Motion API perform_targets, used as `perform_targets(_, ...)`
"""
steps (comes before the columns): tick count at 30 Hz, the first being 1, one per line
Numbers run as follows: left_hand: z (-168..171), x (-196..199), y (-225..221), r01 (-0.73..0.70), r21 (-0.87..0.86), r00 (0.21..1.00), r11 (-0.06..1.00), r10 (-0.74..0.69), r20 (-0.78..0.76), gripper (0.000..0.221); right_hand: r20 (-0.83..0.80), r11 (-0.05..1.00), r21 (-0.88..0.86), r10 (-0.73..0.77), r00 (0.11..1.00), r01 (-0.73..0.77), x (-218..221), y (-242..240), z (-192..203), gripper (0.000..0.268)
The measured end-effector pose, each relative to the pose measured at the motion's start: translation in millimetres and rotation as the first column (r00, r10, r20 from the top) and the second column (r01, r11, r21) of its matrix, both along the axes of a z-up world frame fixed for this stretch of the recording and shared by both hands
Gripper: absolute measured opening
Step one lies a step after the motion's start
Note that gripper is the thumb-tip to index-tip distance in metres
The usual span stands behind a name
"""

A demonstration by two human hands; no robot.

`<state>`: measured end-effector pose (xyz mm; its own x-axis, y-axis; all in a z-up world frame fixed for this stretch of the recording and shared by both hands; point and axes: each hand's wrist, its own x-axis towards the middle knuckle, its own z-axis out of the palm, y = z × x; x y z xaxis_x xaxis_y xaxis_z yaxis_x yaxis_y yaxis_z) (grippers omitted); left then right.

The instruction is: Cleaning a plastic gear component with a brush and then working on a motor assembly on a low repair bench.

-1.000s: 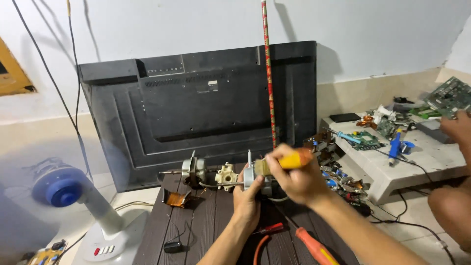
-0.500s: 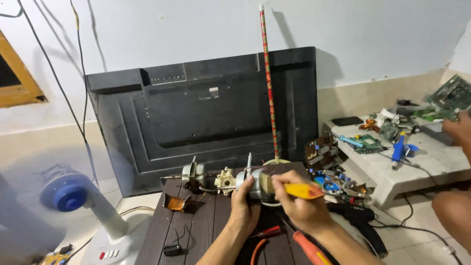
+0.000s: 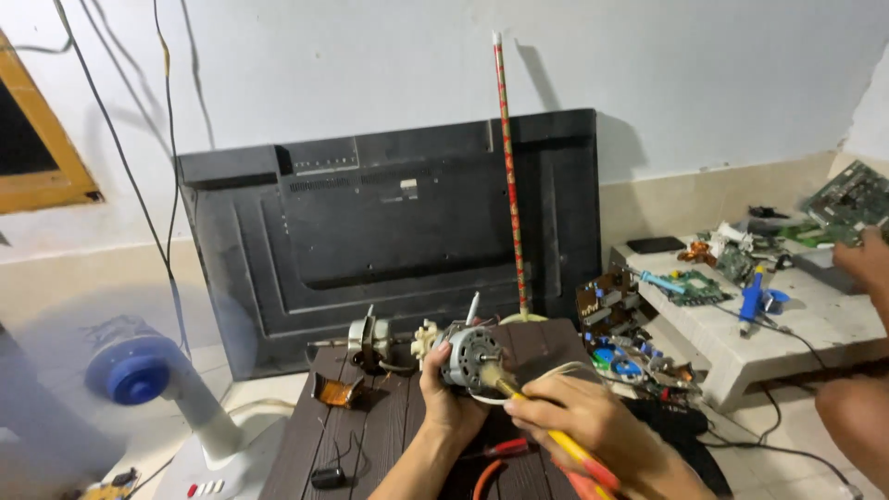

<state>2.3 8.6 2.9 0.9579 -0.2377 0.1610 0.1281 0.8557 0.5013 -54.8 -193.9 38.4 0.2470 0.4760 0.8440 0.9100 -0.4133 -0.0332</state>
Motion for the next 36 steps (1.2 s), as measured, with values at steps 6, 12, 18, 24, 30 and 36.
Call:
perform_targets(6,0,-4,-2,0.068,0.071,0.996,0.995,-0.064,-0.059,0.081,-0.187,0.942,0.276,-0.144,0.972,0.193,5,-2,7,0.015)
perform_targets(12,0,-6,-4,0.064,0.056,0.998,0.996,-0.063,-0.026,0.076,-0.231,0.963,0.209,-0.121,0.965,0.171,-3,3,42,0.018)
perform_targets(18,-14,0,2,0.068,0.045,0.997,0.997,-0.067,-0.041,0.067,-0.346,0.970,0.160,-0.121,0.930,0.186,19,9,29,0.019)
perform_targets(24,-4,0,-2,0.063,0.032,0.998,0.997,-0.063,-0.004,0.070,-0.209,0.971,0.221,-0.047,0.977,0.094,15,22,40,0.019)
perform_targets(30,0,0,2,0.052,-0.010,0.998,0.999,-0.052,0.022,0.067,-0.380,0.943,0.280,-0.064,0.923,0.181,-8,24,55,0.017)
perform_targets(36,-5,3,2,0.086,-0.084,0.996,0.993,-0.085,0.023,0.073,-0.430,0.939,0.246,-0.117,0.895,0.241,-8,23,26,0.015)
